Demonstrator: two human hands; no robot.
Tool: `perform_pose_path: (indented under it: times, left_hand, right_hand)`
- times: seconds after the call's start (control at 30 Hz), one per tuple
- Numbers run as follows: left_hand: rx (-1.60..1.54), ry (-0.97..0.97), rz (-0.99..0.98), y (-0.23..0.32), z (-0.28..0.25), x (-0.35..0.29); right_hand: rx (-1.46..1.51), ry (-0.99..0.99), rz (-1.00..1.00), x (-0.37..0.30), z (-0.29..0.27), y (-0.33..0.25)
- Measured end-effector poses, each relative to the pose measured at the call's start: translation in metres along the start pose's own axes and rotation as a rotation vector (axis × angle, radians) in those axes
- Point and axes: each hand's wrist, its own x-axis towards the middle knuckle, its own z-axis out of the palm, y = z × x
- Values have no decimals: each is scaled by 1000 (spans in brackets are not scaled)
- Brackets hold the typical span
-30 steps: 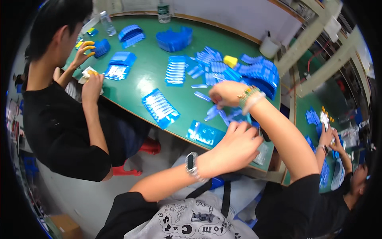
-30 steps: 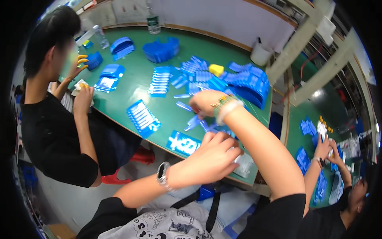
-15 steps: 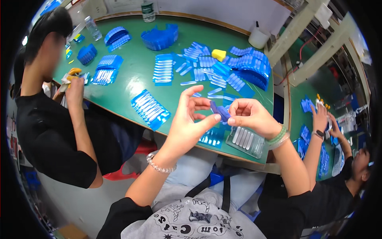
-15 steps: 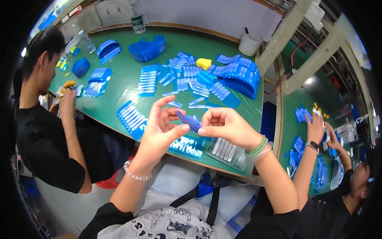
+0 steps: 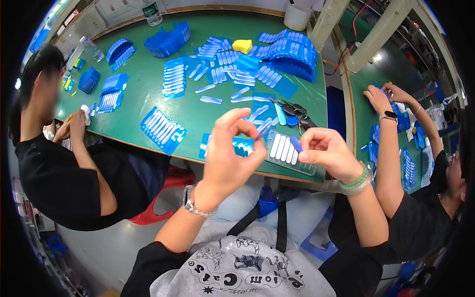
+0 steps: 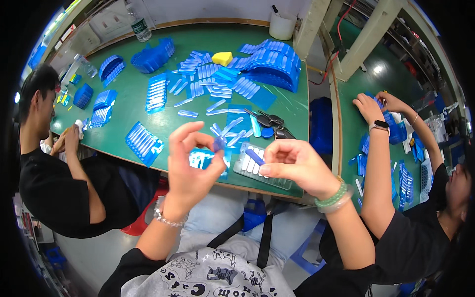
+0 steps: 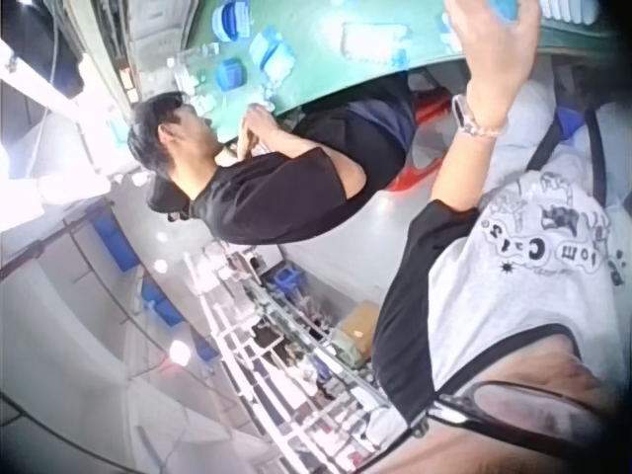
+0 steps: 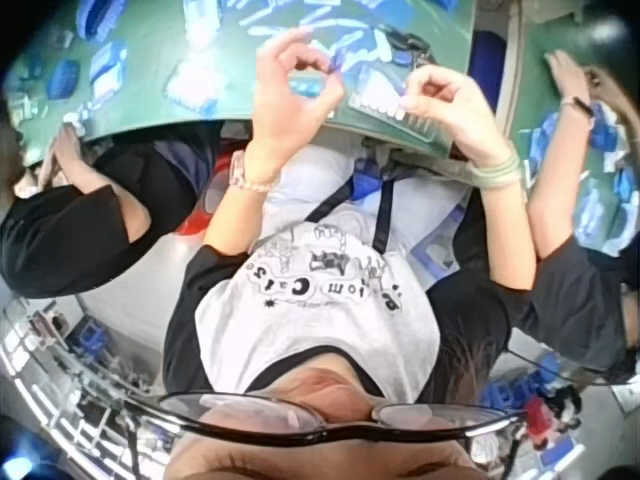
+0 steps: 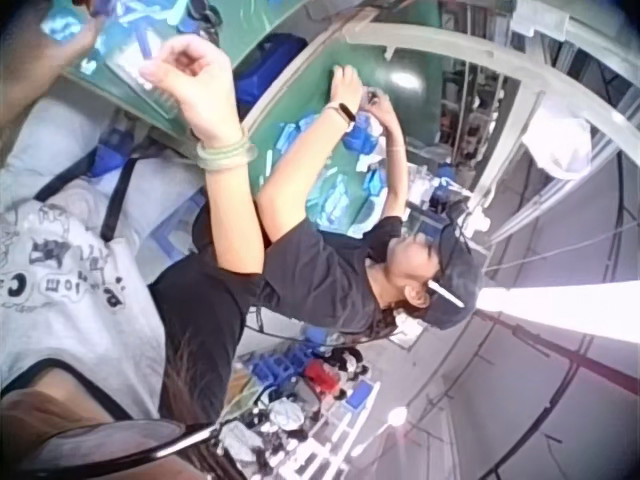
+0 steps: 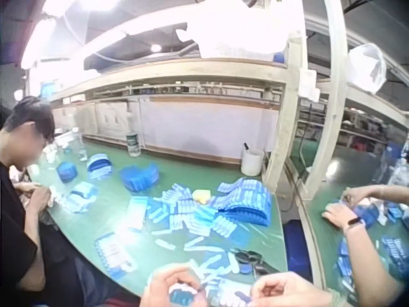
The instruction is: The person assembles adhesive strips onto small components by aligning white pieces into a tray template, pressing blue adhesive tape over them, peeling off protective film backing, and sticking the assembled strips onto backing sheets by hand.
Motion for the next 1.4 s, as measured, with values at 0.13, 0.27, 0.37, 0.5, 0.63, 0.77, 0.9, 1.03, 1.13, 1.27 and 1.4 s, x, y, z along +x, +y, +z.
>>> perform_pose_path:
  times: [0.13,0.27,0.37,0.5,0.63,0.77,0.9,1.03,1.13,1.27,1.4]
  left_hand:
    - [43,-53,29,0,-13,-4]
    - [81,-97,43,-6,-13,-18]
    - [74,-122,30,-8,-7,-22]
    - [31,-154,-48,-8,-4,-21]
    - [54,-248,-61,-7,0,-14]
    - [205,-415,53,-1,7,-9]
    - [400,-452,132,-5,15,-11]
    - [443,-416,174,-7,19,-11]
    - [461,-416,173,-6,19,-10]
    - [461,-444,130,-3,19,-7]
    - [356,-370,88,1,14,-7]
  right_hand:
    - [-849,186,-339,-22,-32,5]
    - [-1459,211,-642,-21,-42,15]
    - [-1552,146,-678,-14,-46,21]
    - [-1682,88,-736,-5,-44,23]
    - [-1849,102,-774,-10,-35,18]
    - [-1889,41,-773,-17,-28,19]
    - [-1945,73,-763,-21,-21,17]
    - [-2009,88,-751,-13,-19,9]
    - [-1984,79,-729,-6,-21,6]
    - [-1870,144,-638,2,-30,9]
    - [-1505,343,-483,2,-37,11]
